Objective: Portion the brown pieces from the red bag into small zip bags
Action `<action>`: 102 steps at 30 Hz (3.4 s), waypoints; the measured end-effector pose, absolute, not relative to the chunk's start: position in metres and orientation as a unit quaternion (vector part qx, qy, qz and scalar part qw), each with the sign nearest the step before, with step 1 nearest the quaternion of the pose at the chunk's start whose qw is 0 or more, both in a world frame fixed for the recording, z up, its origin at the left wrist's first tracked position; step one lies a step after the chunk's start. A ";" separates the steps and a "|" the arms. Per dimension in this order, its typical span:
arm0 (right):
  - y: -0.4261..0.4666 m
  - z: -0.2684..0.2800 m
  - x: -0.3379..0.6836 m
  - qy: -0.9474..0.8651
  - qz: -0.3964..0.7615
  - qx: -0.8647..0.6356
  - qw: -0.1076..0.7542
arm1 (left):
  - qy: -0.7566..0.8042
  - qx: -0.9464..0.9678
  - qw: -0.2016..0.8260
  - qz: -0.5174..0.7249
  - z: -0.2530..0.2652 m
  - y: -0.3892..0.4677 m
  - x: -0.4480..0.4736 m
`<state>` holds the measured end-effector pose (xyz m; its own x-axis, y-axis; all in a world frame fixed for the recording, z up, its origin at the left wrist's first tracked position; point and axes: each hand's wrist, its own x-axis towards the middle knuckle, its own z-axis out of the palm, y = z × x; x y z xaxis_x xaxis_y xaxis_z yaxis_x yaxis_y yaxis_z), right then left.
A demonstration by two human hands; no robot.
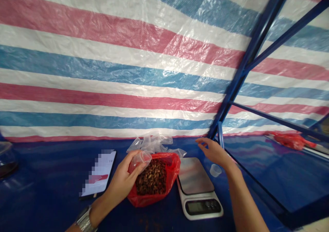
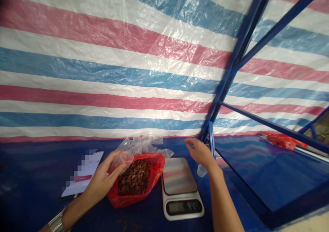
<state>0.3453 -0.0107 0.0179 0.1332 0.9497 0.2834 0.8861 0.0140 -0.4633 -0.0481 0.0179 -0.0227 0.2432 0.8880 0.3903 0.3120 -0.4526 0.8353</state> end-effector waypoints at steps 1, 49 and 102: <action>-0.023 0.019 0.354 -0.632 0.048 -0.722 0.277 | 0.414 0.726 0.316 0.449 -0.024 0.018 -0.049; -0.010 0.005 0.169 -0.815 0.210 -0.454 0.293 | 0.341 0.785 0.384 0.347 -0.024 0.002 -0.050; -0.020 0.018 0.177 -0.806 0.070 -0.401 0.429 | 0.418 0.773 0.219 0.424 -0.025 0.010 -0.043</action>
<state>0.1775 -0.0196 0.0184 -0.3098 0.7067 0.6361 0.5872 0.6684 -0.4565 -0.0434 0.0096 -0.0246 0.2918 0.8319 0.4720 0.4602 -0.5547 0.6932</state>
